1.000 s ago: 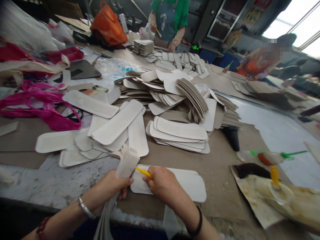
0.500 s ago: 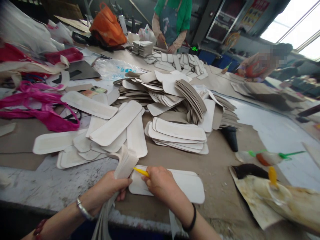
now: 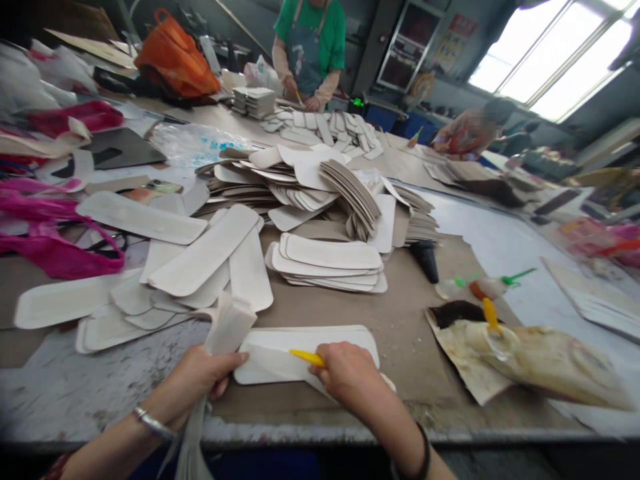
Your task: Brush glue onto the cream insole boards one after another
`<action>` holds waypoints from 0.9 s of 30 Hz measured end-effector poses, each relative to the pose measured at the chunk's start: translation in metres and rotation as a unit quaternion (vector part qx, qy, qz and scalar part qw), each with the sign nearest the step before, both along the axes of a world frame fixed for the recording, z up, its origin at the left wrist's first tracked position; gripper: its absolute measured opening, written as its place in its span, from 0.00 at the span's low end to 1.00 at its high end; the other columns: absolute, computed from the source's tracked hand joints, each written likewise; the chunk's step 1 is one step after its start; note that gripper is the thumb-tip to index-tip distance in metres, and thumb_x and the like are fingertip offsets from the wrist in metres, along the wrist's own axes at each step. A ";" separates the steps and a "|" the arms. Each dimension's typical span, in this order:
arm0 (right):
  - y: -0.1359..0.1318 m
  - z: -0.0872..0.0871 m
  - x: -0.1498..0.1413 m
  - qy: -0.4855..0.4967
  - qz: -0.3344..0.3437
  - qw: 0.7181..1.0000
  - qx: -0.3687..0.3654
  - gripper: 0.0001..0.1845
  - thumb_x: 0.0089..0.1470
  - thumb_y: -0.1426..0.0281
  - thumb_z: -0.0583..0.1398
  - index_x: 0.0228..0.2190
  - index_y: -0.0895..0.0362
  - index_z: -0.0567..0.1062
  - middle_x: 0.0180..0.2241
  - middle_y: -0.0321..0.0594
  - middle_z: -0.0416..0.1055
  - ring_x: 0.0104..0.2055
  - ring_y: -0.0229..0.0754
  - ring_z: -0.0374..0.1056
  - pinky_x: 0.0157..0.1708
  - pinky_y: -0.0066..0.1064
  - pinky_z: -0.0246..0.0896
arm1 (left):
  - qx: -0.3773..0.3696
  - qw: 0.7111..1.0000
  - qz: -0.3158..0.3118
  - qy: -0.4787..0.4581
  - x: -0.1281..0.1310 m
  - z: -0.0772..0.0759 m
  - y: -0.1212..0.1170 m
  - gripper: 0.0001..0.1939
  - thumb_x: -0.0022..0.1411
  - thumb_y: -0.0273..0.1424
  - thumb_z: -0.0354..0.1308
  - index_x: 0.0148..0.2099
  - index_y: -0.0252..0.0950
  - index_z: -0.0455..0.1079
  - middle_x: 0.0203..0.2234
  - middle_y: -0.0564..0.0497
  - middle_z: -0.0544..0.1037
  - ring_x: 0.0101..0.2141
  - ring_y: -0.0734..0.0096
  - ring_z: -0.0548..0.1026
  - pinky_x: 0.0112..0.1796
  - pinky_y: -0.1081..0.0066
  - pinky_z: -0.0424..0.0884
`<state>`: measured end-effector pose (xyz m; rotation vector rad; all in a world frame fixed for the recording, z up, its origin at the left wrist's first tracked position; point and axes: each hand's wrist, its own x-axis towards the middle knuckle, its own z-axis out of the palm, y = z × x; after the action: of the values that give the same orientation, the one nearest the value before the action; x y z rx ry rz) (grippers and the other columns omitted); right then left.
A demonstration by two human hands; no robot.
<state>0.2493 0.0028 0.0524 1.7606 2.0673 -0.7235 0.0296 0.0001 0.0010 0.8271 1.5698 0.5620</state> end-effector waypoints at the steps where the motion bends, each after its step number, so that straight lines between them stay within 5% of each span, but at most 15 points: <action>1: -0.006 0.001 0.016 -0.004 -0.031 0.999 -0.001 0.10 0.57 0.68 0.54 0.32 0.57 0.75 0.33 0.44 0.76 0.36 0.46 0.71 0.32 0.30 0.55 | 0.002 1.000 -0.001 -0.001 -0.001 0.001 -0.001 0.19 0.42 0.43 0.57 0.11 0.38 0.58 0.04 0.54 0.60 0.11 0.76 0.57 0.18 0.73 0.53; 6: -0.025 -0.002 0.063 -0.029 -0.129 0.990 0.057 0.14 0.60 0.67 0.48 0.37 0.58 0.72 0.35 0.45 0.75 0.38 0.47 0.70 0.35 0.32 0.56 | 0.005 1.000 -0.010 0.021 0.002 0.008 -0.004 0.22 0.41 0.45 0.57 0.08 0.38 0.57 0.05 0.53 0.59 0.12 0.76 0.56 0.19 0.72 0.52; 13: -0.019 -0.013 0.049 -0.145 -0.135 0.972 0.123 0.09 0.57 0.74 0.52 0.34 0.56 0.72 0.35 0.44 0.74 0.39 0.47 0.70 0.31 0.30 0.54 | 0.012 0.997 -0.039 0.068 0.006 0.012 -0.005 0.22 0.42 0.48 0.56 0.10 0.40 0.57 0.04 0.53 0.59 0.13 0.72 0.59 0.20 0.70 0.57; 27: -0.008 -0.015 0.051 -0.160 -0.115 0.973 0.120 0.10 0.60 0.66 0.53 0.33 0.57 0.73 0.34 0.45 0.76 0.36 0.48 0.72 0.27 0.29 0.54 | -0.015 0.996 -0.048 0.078 0.007 0.009 -0.002 0.22 0.39 0.50 0.55 0.10 0.40 0.57 0.05 0.52 0.60 0.13 0.71 0.59 0.20 0.70 0.55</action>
<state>0.2998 -0.0053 0.0372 2.1141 1.8116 -0.2256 0.0369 -0.0021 0.0102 0.9365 1.6663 0.4118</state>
